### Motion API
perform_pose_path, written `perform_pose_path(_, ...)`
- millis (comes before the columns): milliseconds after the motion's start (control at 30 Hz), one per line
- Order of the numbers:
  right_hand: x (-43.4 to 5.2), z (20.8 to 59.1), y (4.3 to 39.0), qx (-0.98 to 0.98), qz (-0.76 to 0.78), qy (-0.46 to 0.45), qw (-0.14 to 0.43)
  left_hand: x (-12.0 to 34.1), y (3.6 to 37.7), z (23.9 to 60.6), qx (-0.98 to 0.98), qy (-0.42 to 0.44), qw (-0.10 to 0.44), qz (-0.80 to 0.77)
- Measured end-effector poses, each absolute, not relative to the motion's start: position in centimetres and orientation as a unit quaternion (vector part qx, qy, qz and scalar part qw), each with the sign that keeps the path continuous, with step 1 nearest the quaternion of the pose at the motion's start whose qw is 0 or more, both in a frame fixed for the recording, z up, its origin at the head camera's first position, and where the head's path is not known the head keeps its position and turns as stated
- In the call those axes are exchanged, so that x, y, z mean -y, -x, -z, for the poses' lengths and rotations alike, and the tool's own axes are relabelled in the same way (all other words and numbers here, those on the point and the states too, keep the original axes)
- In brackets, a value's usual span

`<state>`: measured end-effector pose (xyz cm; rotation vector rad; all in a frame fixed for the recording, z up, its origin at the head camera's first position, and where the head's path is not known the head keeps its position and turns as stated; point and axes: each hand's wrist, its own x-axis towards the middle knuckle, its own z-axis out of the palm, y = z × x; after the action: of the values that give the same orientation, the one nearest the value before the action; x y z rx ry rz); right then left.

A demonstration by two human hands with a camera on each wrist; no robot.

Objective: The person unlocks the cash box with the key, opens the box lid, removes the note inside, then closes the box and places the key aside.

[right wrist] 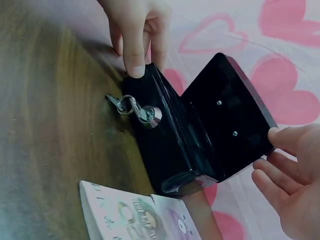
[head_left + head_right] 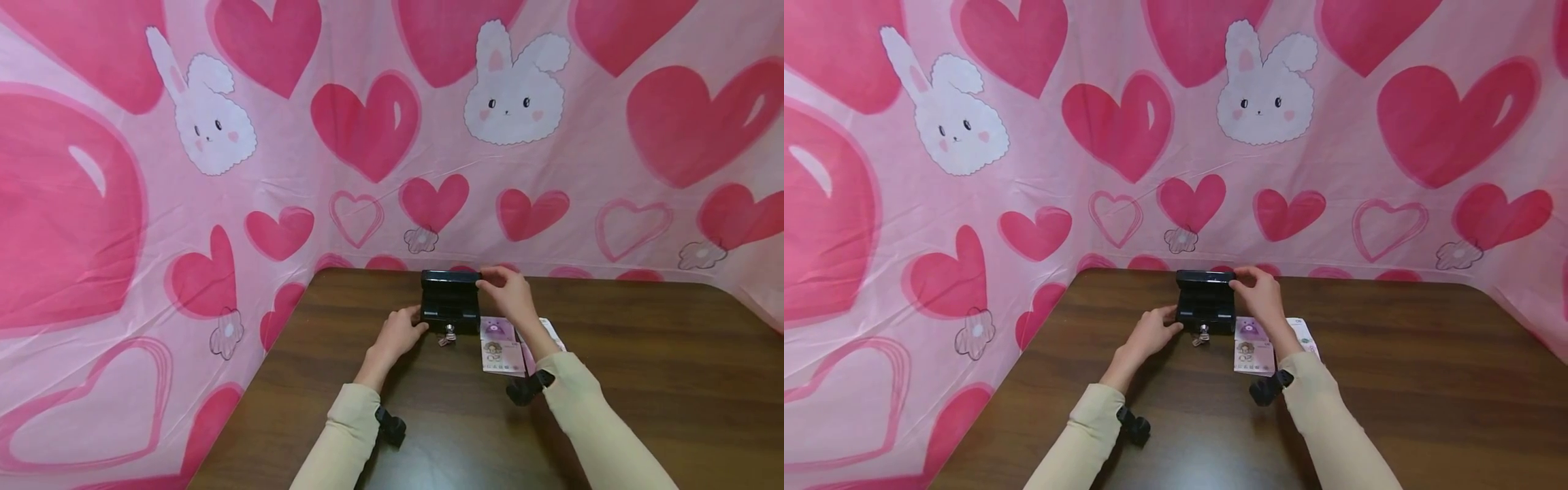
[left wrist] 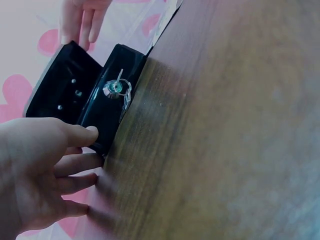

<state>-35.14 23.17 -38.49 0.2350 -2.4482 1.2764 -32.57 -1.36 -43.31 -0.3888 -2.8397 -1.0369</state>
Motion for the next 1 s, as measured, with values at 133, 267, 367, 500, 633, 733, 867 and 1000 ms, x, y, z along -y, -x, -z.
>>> perform_pose_path(133,-23.2,39.1,34.3,0.867,-0.458,-0.086,0.176,1.4,32.5,43.3,0.932,0.124,0.049,0.337)
perform_pose_path(267,-23.1,39.7,33.6,0.868,-0.457,-0.082,0.174,1.5,32.4,43.2,0.931,0.125,0.049,0.340)
perform_pose_path(367,-23.0,40.2,33.3,0.868,-0.457,-0.082,0.178,1.5,32.5,43.3,0.930,0.125,0.048,0.341)
perform_pose_path(500,-22.7,40.6,32.9,0.862,-0.470,-0.078,0.175,1.6,32.7,43.4,0.929,0.130,0.054,0.342)
perform_pose_path(633,-22.6,41.0,32.7,0.860,-0.475,-0.069,0.174,1.6,32.8,43.5,0.929,0.133,0.056,0.341)
perform_pose_path(733,-22.4,41.2,32.5,0.863,-0.467,-0.064,0.181,1.6,32.9,43.4,0.932,0.131,0.058,0.334)
perform_pose_path(867,-22.2,41.6,32.1,0.869,-0.454,-0.062,0.189,1.4,32.8,43.4,0.934,0.131,0.062,0.328)
perform_pose_path(1000,-22.1,42.0,32.0,0.871,-0.451,-0.057,0.186,1.3,32.7,43.5,0.932,0.129,0.058,0.332)
